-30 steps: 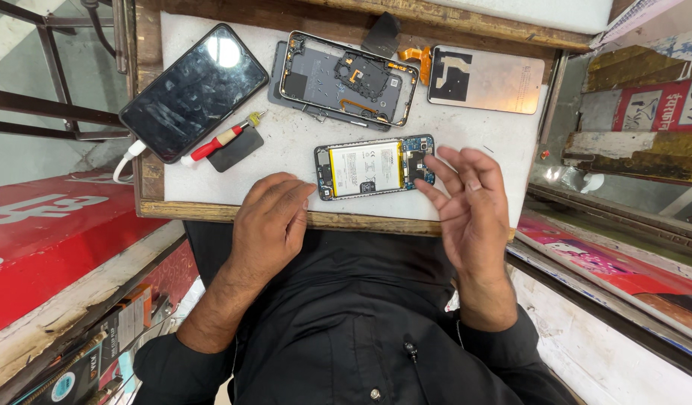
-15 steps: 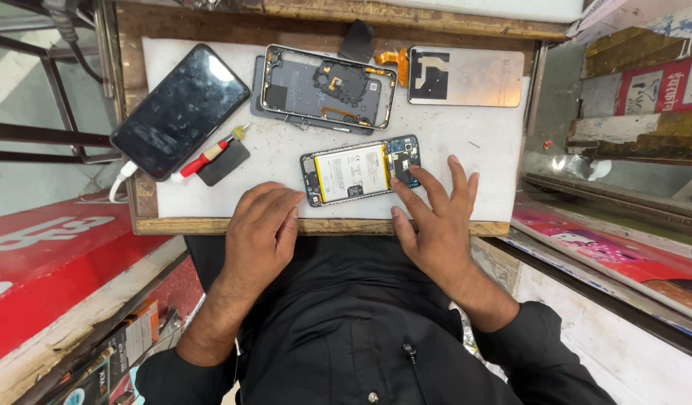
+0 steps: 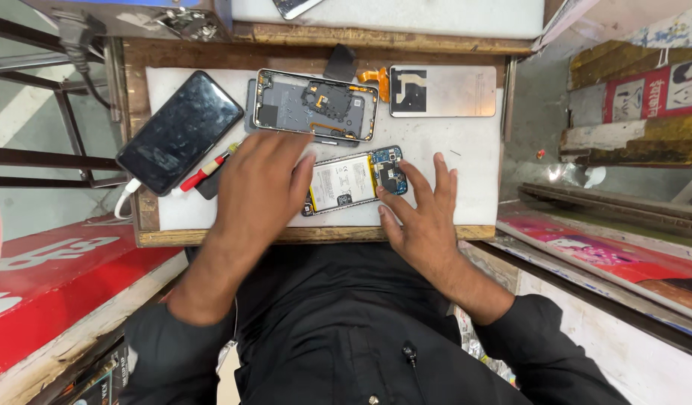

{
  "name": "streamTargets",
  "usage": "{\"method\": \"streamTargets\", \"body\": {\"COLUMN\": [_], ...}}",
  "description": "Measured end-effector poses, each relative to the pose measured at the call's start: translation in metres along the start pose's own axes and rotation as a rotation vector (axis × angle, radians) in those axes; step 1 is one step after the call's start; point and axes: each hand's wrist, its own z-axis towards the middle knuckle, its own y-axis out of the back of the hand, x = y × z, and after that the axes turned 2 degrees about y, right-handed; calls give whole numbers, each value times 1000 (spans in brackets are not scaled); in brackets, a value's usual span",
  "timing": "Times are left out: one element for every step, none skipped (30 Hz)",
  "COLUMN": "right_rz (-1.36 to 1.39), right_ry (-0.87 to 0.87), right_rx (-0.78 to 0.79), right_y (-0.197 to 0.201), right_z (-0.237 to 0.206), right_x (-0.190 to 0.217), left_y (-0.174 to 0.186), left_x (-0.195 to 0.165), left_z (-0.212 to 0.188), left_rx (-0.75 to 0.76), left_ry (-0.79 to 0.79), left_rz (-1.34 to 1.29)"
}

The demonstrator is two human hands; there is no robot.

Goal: The person disassembles a smartphone, removes the back cover and internal components, then cleans the screen with a cloth. The person handles the phone, back cover, and screen during the process.

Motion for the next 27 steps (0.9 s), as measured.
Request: {"method": "streamTargets", "body": {"right_rz": [23, 35, 43, 55, 81, 108, 133, 154, 173, 194, 210, 225, 239, 249, 259, 270, 277, 286, 296, 309, 317, 324, 325, 327, 332, 368, 406], "right_ry": [13, 12, 11, 10, 1, -12, -29, -38, -46, -55, -62, -71, -80, -86, -91, -98, -103, -106, -105, -107, -113, -123, -128, -132, -134, -147, -159], "right_rx": [-20, -37, -56, -73, -91, -106, -124, -144, -164, -180, -197, -215, -234, -244, -254, -262, -272, -276, -282, -283, -288, -295, -303, -311, -316, -321, -323], "right_y": [0, 0, 1, 2, 2, 3, 4, 3, 2, 2, 1, 0, -1, -3, -4, -5, -7, -8, -9, -10, -10, -10, -9, -8, -8, -7, -5], "right_z": [2, 3, 4, 4, 5, 5, 5, 5, 4, 2, 1, -1, -2, -3, -4, -5, -7, -8, -9, -10, -11, -13, -14, -15, -16, -17, -17], "right_x": [1, 2, 3, 4, 4, 4, 5, 4, 3, 2, 0, -1, -2, -4, -6, -8, -9, -11, -12, -13, -14, -15, -16, -16, -16, -16, -16], "left_y": [-2, -4, -6, -8, -9, -9, -10, -10, -11, -12, -14, -16, -20, -24, -26, -29, -32, -34, -34, -33, -33, -33, -33, -32, -30, -27, -23], "left_x": [2, 5, 7, 9, 9, 11, 13, 14, 15, 15, 14, 13, 13, 13, 14, 16, 19, 22, 26, 30, 34, 37, 39, 39, 39, 38, 36], "left_z": [14, 28, 43, 58, 70, 82, 96, 109, 120, 129, 135, 141, 145, 150, 155, 160, 165, 168, 172, 175, 175, 174, 173, 170, 167, 162, 157], "left_rx": [-19, -40, -68, -95, -118, -129, -140, -154, -155, -154, -151, -138, -125, -112, -122, -129, -131, -119, -111, -108, -83, -56, -28, -10, 7, 23, 56], "left_ry": [-10, -25, -29, -29, -25, -29, -37, -50, -49, -44, -39, -30, -21, -10, 62, 135, 211, 157, 103, 45, 31, 14, -6, -14, -18, -18, 20], "left_rz": [18, 36, 65, 95, 123, 163, 203, 243, 255, 267, 278, 302, 325, 349, 349, 346, 343, 417, 495, 573, 494, 412, 330, 322, 317, 315, 278]}}
